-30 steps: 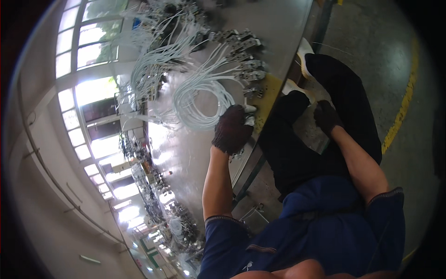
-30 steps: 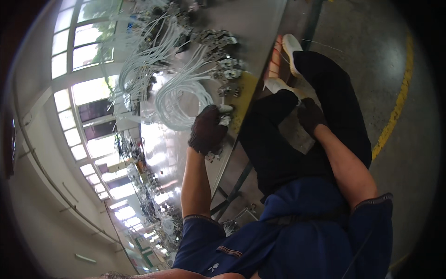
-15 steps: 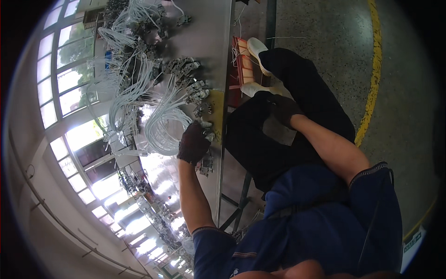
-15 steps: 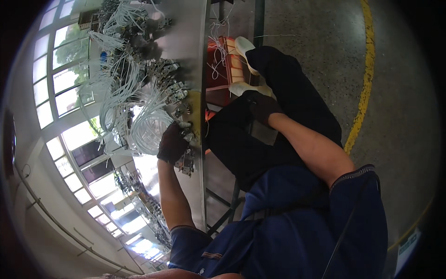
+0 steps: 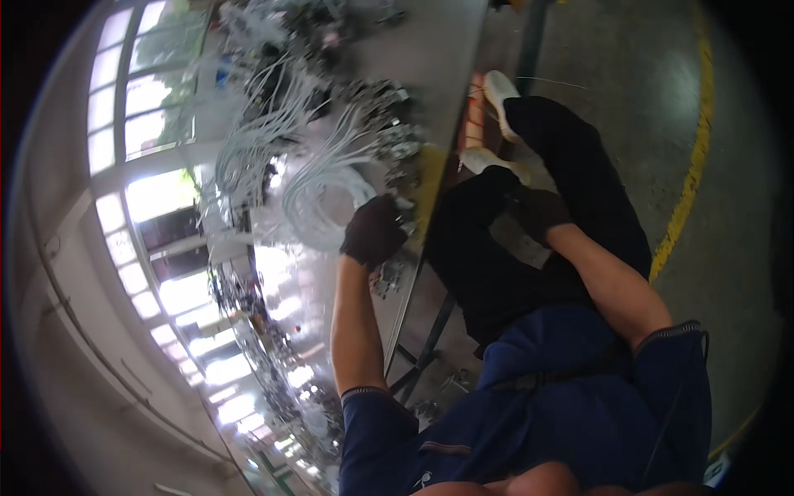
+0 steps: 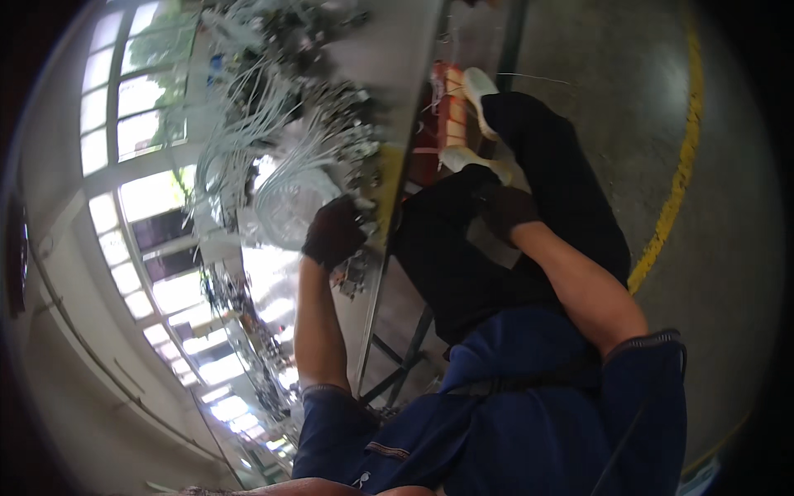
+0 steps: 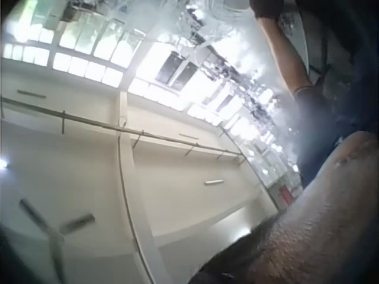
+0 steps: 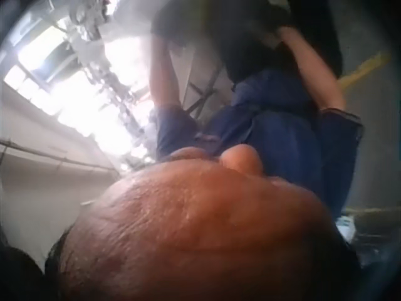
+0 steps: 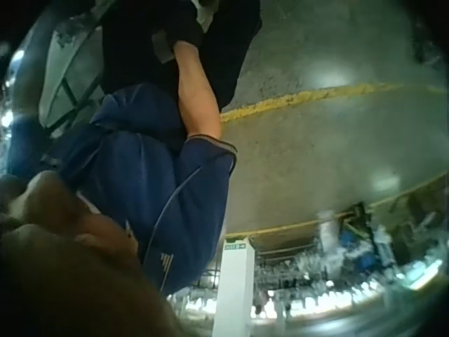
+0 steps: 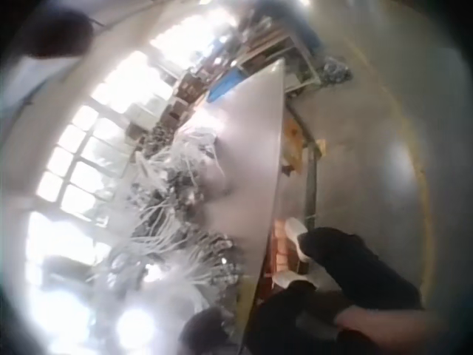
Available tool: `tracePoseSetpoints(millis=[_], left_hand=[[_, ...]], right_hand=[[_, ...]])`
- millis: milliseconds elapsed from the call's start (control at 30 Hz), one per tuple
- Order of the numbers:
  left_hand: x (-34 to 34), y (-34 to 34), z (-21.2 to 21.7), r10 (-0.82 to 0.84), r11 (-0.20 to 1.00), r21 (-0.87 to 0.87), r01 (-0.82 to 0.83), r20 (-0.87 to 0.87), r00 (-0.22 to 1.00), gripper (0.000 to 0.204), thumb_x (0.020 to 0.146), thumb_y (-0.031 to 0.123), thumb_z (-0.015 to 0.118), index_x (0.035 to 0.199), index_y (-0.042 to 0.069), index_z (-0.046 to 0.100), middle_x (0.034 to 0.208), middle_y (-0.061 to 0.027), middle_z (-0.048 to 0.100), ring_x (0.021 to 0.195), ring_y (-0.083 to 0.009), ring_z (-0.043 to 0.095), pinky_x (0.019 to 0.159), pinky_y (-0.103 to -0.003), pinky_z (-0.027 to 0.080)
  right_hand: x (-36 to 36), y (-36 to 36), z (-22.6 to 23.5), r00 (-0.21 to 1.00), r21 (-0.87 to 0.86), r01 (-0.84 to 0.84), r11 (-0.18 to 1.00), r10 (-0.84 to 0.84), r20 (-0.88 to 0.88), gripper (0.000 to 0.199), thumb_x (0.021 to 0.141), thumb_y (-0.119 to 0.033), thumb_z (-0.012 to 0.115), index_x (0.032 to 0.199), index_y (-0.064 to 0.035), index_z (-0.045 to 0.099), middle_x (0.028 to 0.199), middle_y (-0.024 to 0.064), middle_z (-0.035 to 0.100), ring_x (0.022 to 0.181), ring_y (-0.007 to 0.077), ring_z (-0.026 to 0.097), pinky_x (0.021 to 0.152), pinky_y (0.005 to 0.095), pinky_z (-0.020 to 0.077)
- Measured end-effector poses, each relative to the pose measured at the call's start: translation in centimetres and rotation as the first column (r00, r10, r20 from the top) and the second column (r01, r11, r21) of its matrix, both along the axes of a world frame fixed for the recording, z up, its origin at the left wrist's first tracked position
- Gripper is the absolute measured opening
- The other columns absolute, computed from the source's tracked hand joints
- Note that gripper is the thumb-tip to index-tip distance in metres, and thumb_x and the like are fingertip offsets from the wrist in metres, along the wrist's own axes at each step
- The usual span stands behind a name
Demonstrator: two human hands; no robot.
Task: Connecting and organizing bundles of white wires on a large circular assembly table within a factory.
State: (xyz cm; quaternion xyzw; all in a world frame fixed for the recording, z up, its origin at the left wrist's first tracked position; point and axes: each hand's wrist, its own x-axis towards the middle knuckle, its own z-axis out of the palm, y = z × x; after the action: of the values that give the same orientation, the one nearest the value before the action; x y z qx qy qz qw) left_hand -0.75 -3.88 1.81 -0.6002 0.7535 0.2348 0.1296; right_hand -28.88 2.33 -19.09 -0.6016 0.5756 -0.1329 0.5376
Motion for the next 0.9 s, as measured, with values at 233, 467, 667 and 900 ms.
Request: tracePoseSetpoints(millis=[233, 467, 667, 900], left_hand=[[1.5, 0.4, -0.9, -0.152, 0.981, -0.111, 0.158, 0.062, 0.986, 0.036, 0.079, 0.011, 0.069, 0.115, 0.005, 0.07, 0.106, -0.0184, 0.069, 0.104, -0.0367, 0.068, 0.091, -0.043, 0.056], [1.7, 0.2, 0.9, -0.231, 0.971, -0.078, 0.226, -0.049, 0.972, 0.048, 0.079, 0.011, 0.068, 0.125, 0.0, 0.06, 0.116, -0.0258, 0.065, 0.111, -0.0414, 0.065, 0.096, -0.048, 0.054], [1.9, -0.4, 0.0, -0.221, 0.975, -0.04, 0.22, -0.02, 0.975, 0.048, 0.079, 0.012, 0.067, 0.124, -0.001, 0.06, 0.117, -0.0223, 0.065, 0.116, -0.039, 0.063, 0.099, -0.046, 0.054], [2.2, -0.5, -0.7, -0.239, 0.97, -0.065, 0.236, -0.035, 0.97, 0.039, 0.079, 0.014, 0.067, 0.116, -0.001, 0.063, 0.112, -0.0218, 0.067, 0.11, -0.039, 0.066, 0.095, -0.047, 0.055]], right_hand=[[2.9, 1.3, 5.1, 0.995, -0.249, 0.002, 0.968, 0.022, 0.096, 0.032, 0.103, -0.029, 0.055, 0.124, -0.0087, 0.068, 0.112, 0.0183, 0.072, 0.108, 0.0355, 0.069, 0.094, 0.0448, 0.0536], [5.9, 0.4, 12.2, 0.951, -0.19, -0.032, 0.981, 0.089, 0.297, 0.03, 0.104, -0.026, 0.055, 0.122, -0.0044, 0.066, 0.098, 0.0133, 0.071, 0.088, 0.0264, 0.069, 0.082, 0.0383, 0.0535], [9.3, 0.0, 13.7, 0.937, -0.289, 0.022, 0.957, 0.081, 0.34, 0.032, 0.104, -0.024, 0.056, 0.129, -0.0038, 0.064, 0.094, 0.0092, 0.069, 0.082, 0.0176, 0.064, 0.077, 0.034, 0.0518], [10.2, -0.3, 13.0, 0.844, 0.01, 0.052, 0.999, -0.049, 0.535, 0.035, 0.105, -0.026, 0.059, 0.131, -0.0028, 0.064, 0.094, 0.0015, 0.066, 0.08, 0.0088, 0.057, 0.073, 0.0275, 0.0485]])
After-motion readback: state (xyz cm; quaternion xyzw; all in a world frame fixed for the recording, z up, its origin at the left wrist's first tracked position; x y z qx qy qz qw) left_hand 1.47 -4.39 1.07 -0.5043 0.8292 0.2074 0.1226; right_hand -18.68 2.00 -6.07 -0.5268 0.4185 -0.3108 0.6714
